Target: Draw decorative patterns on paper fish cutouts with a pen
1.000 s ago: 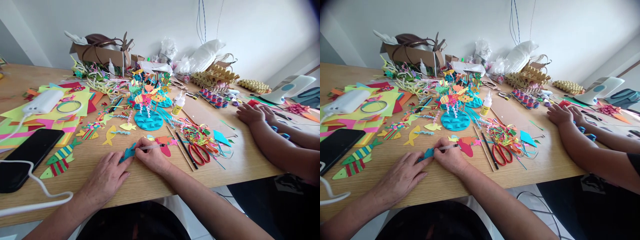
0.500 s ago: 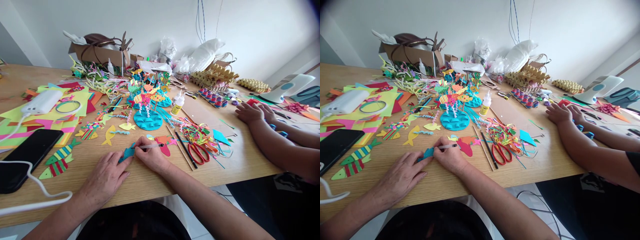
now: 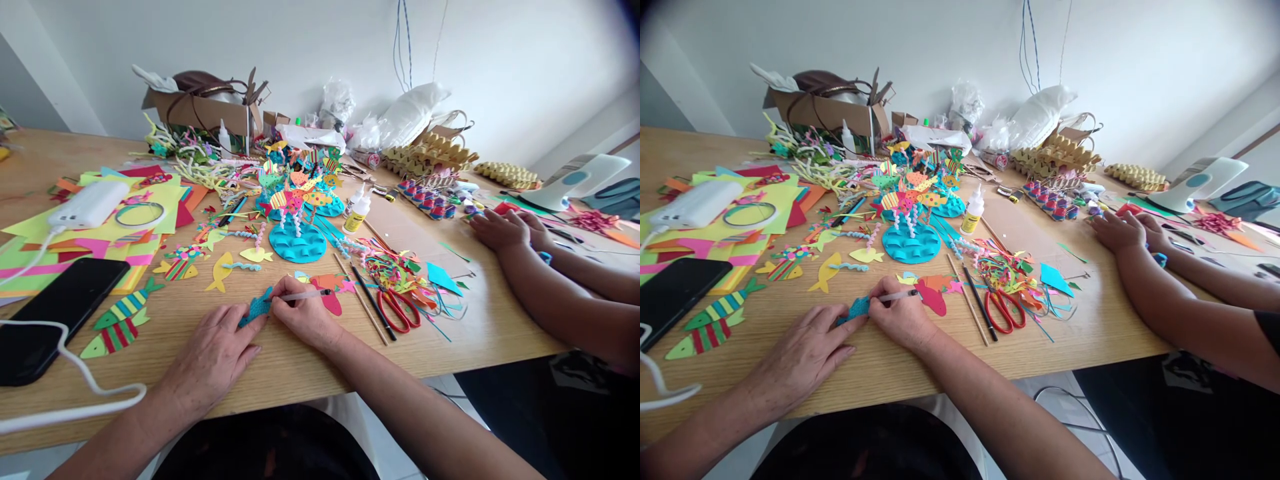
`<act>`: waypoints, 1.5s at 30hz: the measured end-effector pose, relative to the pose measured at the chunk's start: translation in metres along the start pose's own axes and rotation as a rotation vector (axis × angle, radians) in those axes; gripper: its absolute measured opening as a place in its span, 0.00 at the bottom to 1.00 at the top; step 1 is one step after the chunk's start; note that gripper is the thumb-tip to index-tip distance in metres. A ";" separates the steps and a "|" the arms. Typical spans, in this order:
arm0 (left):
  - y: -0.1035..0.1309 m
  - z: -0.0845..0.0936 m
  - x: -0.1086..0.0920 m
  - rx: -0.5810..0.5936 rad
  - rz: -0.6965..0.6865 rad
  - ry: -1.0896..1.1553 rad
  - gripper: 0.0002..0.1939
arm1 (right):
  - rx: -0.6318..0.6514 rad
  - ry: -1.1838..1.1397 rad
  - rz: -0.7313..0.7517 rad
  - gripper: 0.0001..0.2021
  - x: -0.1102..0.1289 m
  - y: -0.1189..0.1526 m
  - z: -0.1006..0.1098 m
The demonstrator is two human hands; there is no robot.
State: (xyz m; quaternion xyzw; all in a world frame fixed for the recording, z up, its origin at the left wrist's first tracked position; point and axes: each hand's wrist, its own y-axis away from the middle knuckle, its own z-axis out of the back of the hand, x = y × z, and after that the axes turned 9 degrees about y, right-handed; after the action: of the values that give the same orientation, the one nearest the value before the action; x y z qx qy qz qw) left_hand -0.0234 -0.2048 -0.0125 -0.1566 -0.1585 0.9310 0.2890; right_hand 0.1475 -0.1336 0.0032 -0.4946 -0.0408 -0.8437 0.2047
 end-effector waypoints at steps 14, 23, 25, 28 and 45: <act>0.000 0.002 0.001 0.041 0.036 0.022 0.18 | 0.000 0.023 0.001 0.05 0.003 0.001 0.003; 0.000 0.001 0.000 0.024 0.022 0.016 0.18 | -0.035 0.049 0.019 0.04 0.002 0.001 0.003; 0.000 0.001 -0.001 0.023 0.024 0.025 0.18 | -0.034 0.049 0.021 0.03 0.001 0.001 0.002; 0.000 0.000 -0.001 0.016 0.033 0.031 0.18 | -0.029 0.049 0.019 0.03 0.000 0.001 0.001; 0.000 0.001 0.001 0.008 0.014 0.015 0.17 | -0.050 0.093 0.007 0.04 0.003 0.000 0.004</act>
State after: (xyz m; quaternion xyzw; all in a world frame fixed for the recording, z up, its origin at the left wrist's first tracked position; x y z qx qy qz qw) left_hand -0.0243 -0.2047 -0.0121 -0.1634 -0.1514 0.9325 0.2842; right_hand 0.1493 -0.1336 0.0078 -0.4599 -0.0084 -0.8658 0.1971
